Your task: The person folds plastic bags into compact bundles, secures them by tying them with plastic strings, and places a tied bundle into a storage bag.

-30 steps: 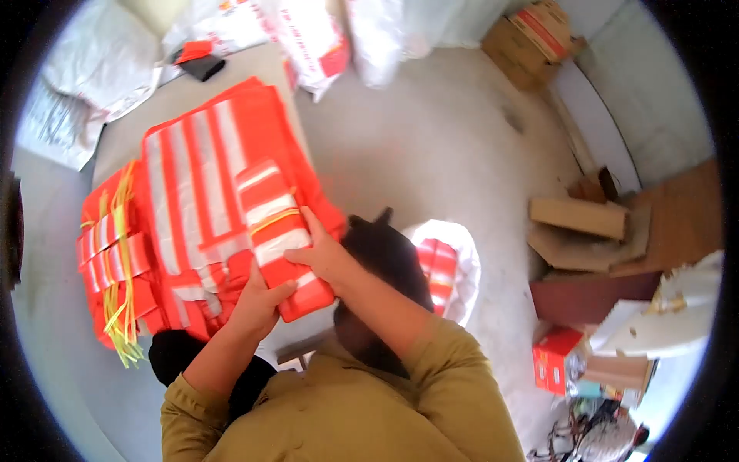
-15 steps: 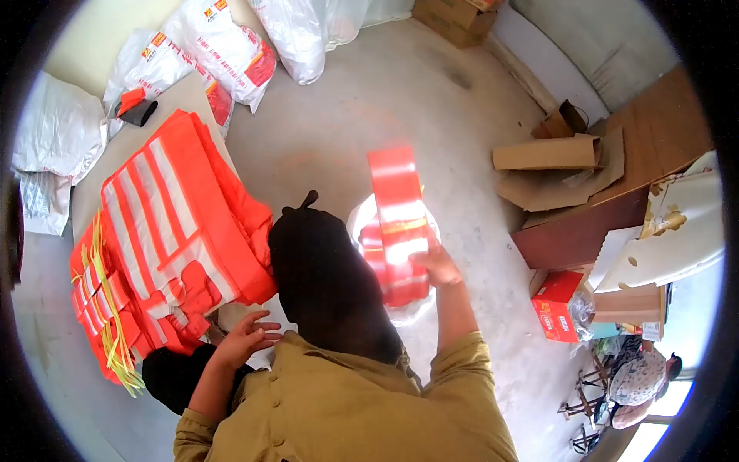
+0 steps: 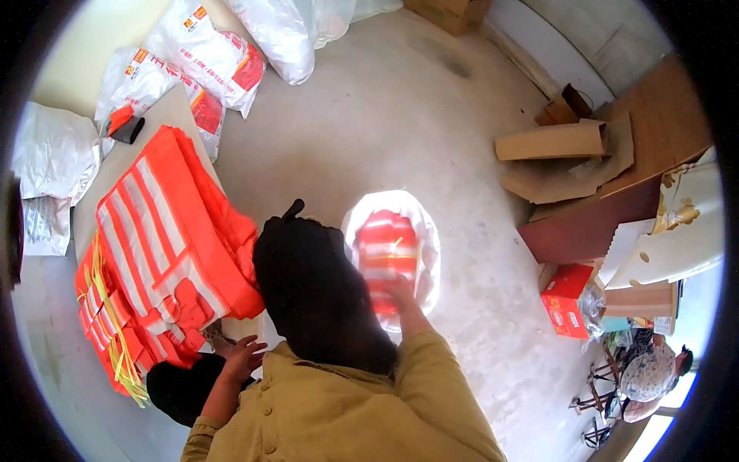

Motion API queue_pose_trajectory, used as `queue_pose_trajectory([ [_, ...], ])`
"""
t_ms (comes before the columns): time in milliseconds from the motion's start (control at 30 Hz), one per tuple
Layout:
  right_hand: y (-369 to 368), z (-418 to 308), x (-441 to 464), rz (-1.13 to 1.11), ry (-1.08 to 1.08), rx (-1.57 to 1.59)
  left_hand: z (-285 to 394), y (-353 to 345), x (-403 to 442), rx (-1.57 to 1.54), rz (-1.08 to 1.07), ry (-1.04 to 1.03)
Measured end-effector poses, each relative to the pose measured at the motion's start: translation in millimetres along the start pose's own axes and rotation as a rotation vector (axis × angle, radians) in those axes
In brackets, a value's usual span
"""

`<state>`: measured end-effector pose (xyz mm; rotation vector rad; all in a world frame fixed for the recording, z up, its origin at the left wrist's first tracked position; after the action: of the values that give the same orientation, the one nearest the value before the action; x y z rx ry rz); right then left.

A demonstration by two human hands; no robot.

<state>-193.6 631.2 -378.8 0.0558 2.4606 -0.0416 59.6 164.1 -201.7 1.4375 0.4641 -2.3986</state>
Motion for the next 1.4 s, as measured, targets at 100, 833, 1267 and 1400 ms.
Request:
queue_pose_trajectory([
  [100, -6.9, -11.6, -16.3, -0.001, 0.052, -0.311, -3.4, 0.8, 1.0, 0.073, 0.013, 0.03],
  [833, -75.3, -110.8, -55.7, -0.119, 0.44, -1.498, -24.0, 17.1, 12.6, 0.361, 0.046, -0.069],
  [1267, -84.9, -96.6, -93.7, -0.414, 0.435, -1.553, -32.7, 26.0, 20.1, 0.566, 0.053, -0.137],
  [1400, -84.7, -77.1, -69.2, -0.577, 0.455, -1.269, -42.2, 29.7, 27.0, 0.615, 0.07, -0.166],
])
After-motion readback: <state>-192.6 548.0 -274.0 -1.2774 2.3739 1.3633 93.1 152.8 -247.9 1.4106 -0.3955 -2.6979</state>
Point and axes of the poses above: each hand's wrist, its own x-axis towards the middle knuckle, its own y-axis out of the back of the hand, z = x × y, the point moved 5 cm from there along x, towards the middle knuckle, and after that the axes turned 1 degree about x, right-handed, at the moved point
